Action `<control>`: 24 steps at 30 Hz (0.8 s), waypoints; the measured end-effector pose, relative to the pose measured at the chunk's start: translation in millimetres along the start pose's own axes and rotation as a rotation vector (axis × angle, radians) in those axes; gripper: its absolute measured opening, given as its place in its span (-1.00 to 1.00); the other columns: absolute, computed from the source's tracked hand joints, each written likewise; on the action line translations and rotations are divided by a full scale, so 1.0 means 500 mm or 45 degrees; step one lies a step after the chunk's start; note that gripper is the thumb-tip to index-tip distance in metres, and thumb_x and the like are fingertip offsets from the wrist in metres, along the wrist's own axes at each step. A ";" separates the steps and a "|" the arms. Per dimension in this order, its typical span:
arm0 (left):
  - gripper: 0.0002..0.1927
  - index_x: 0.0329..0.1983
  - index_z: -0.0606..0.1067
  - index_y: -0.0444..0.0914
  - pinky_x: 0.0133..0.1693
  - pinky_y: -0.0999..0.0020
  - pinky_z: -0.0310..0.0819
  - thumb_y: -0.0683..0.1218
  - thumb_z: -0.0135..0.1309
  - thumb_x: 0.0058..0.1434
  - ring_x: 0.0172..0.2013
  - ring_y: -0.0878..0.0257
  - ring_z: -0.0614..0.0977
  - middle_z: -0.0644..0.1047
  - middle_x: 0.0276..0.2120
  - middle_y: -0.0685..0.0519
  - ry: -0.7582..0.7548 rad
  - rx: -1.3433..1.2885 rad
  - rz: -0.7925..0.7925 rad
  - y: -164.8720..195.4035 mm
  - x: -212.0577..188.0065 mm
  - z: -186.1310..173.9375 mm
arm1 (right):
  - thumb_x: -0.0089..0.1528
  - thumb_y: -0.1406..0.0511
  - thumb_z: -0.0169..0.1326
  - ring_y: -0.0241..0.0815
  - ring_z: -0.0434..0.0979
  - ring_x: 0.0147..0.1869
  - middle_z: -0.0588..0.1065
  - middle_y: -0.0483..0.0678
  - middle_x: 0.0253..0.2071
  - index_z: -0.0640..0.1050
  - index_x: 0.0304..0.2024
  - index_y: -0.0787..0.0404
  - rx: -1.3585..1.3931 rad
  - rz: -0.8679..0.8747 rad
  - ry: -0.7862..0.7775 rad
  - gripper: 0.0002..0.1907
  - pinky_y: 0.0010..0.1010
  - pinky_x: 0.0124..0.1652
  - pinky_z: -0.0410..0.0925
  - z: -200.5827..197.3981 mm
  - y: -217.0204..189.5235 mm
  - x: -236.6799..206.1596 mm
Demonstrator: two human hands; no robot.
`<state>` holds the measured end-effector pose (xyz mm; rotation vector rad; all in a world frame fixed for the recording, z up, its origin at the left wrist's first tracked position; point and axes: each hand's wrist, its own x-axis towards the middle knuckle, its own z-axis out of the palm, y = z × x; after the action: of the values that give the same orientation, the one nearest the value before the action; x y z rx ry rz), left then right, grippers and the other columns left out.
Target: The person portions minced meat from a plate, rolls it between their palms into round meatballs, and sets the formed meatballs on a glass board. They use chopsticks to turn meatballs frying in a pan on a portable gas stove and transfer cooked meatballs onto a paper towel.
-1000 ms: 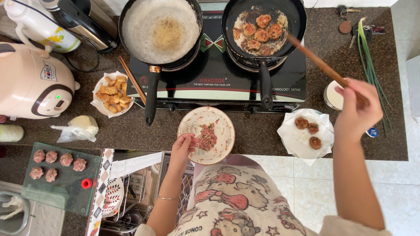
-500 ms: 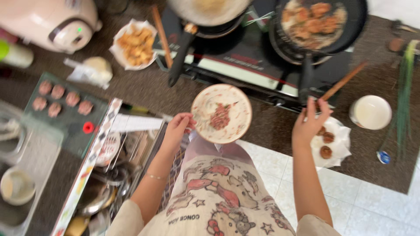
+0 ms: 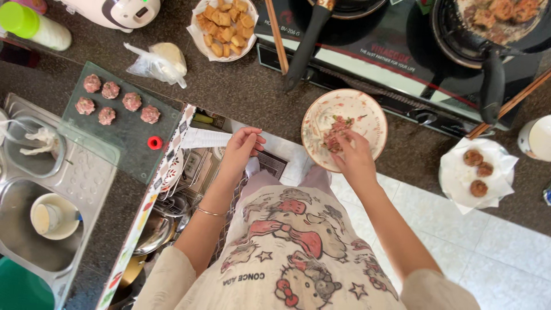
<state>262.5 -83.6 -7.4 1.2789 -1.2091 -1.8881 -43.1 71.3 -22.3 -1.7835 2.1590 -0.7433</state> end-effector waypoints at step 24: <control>-0.75 0.05 0.50 -0.27 -0.19 0.47 0.46 -0.04 -0.05 0.47 -0.23 0.36 0.60 0.62 -0.19 0.07 -0.209 -0.007 0.077 0.007 0.065 -0.122 | 0.17 0.51 0.21 -0.02 0.61 -0.11 0.58 0.11 -0.15 0.63 0.06 0.26 0.667 0.895 -0.203 -0.62 -0.29 -0.11 0.49 -0.018 -0.029 0.130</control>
<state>305.8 -134.3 -26.7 1.0893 -1.3089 -1.9819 -49.8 8.9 1.3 -0.7275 2.0193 -0.8278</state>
